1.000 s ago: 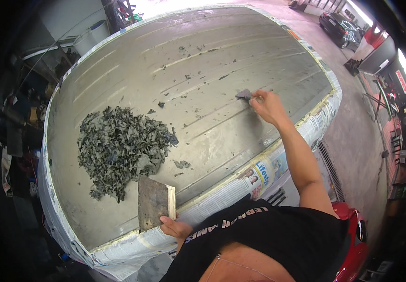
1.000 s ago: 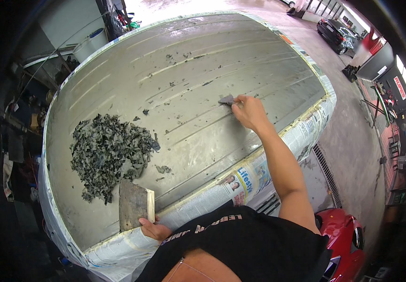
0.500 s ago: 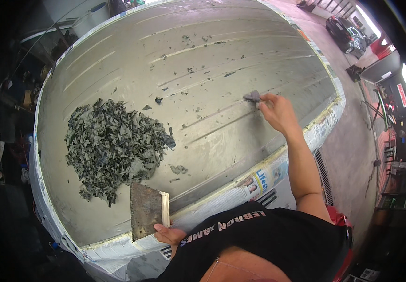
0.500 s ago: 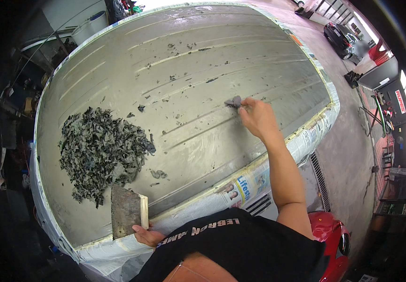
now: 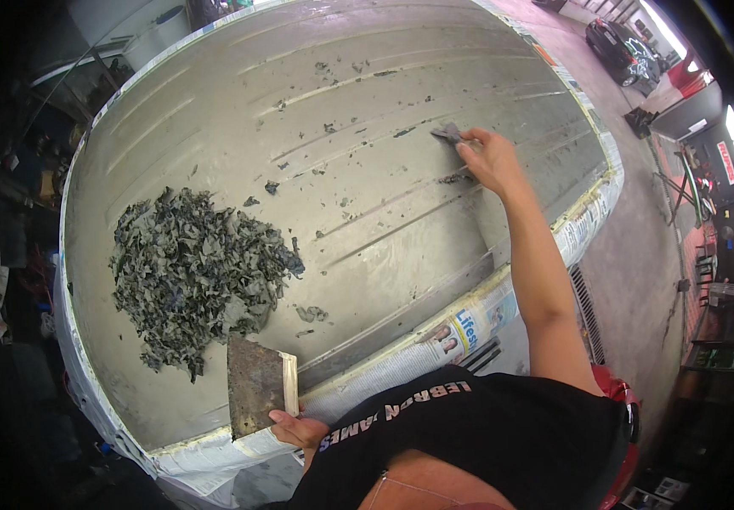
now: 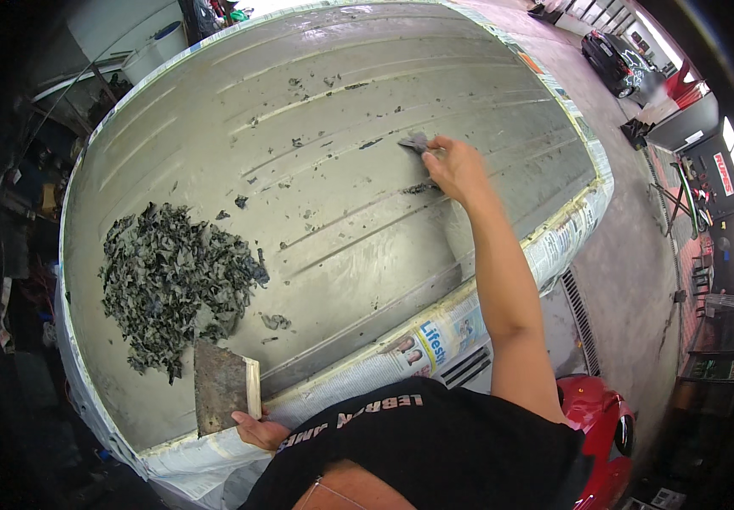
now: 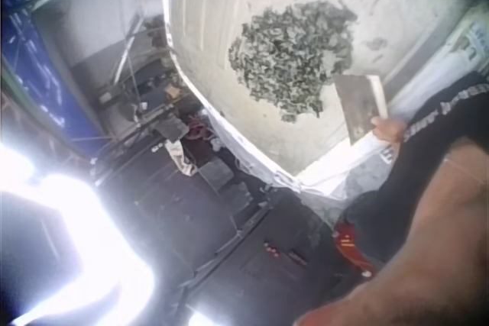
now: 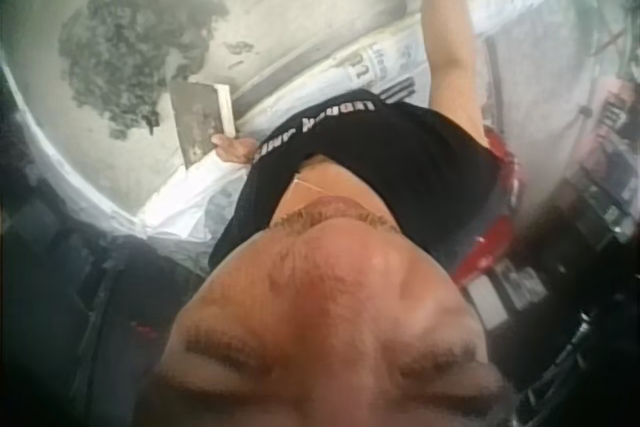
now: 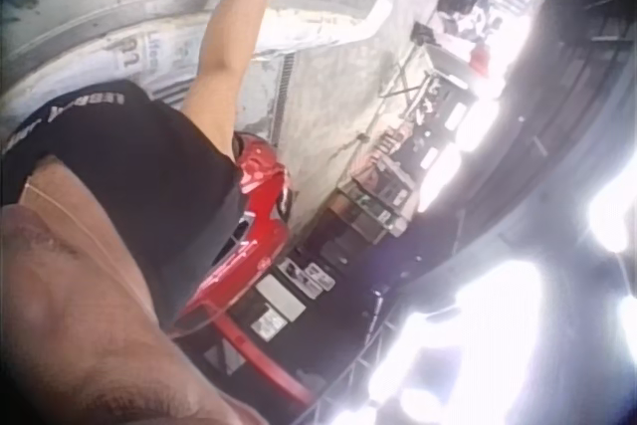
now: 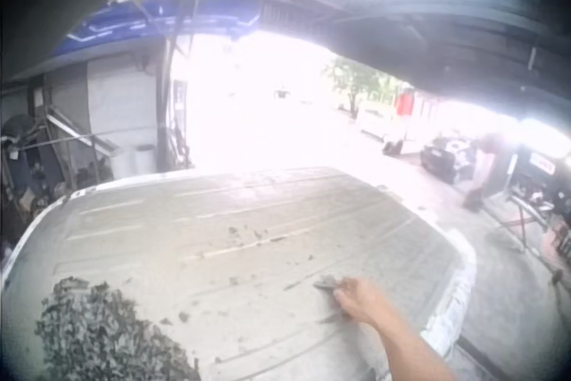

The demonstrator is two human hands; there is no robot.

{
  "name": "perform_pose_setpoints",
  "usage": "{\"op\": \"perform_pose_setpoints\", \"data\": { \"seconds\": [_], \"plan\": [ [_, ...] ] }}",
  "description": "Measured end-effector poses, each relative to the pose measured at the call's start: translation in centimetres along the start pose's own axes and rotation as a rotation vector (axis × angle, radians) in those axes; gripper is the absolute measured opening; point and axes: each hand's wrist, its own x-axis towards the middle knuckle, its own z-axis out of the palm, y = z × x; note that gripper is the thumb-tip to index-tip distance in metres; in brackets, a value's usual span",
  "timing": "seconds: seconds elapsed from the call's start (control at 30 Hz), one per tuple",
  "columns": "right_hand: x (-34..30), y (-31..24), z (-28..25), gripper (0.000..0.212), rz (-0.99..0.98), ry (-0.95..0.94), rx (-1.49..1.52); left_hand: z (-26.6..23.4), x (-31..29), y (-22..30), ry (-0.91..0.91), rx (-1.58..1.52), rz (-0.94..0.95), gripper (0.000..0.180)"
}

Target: The person scrapes a thick, grey, paste-like substance from the hood of a car using two metal scrapers. They repeatedly scrape the surface, gathering the material into a central pile.

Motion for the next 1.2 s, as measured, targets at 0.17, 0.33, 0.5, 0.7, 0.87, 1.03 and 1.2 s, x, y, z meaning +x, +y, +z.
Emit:
{"op": "perform_pose_setpoints", "data": {
  "seconds": [0.17,0.33,0.5,0.7,0.87,1.03,1.2],
  "plan": [
    [-1.8,-5.5,-0.1,0.03,0.028,-0.181,-0.009,0.4,-0.3,0.9,0.074,0.003,-0.004,0.075],
    [-1.3,-5.3,2.7,0.028,0.001,-0.049,-0.005,-0.3,-0.2,0.3,-0.001,0.053,-0.033,0.078],
    [-0.4,-7.2,1.5,0.027,0.008,-0.157,-0.074,-0.4,0.2,-3.5,0.111,-0.004,0.04,0.08],
    [-0.9,-7.6,1.3,0.026,-0.013,-0.146,-0.091,-1.1,-0.9,-0.2,0.084,0.072,-0.141,0.08],
    [0.0,-8.9,1.7,0.027,0.045,-0.174,-0.061,-1.3,-0.9,-0.9,0.093,0.079,-0.191,0.082],
    [-0.6,-6.7,3.2,0.027,-0.09,-0.016,-0.148,0.2,-0.9,-2.0,0.217,0.013,-0.21,0.089],
    [-0.9,-8.0,3.5,0.028,0.003,-0.092,-0.084,-1.7,-1.1,-2.8,0.098,0.031,-0.239,0.085]
  ]
}}
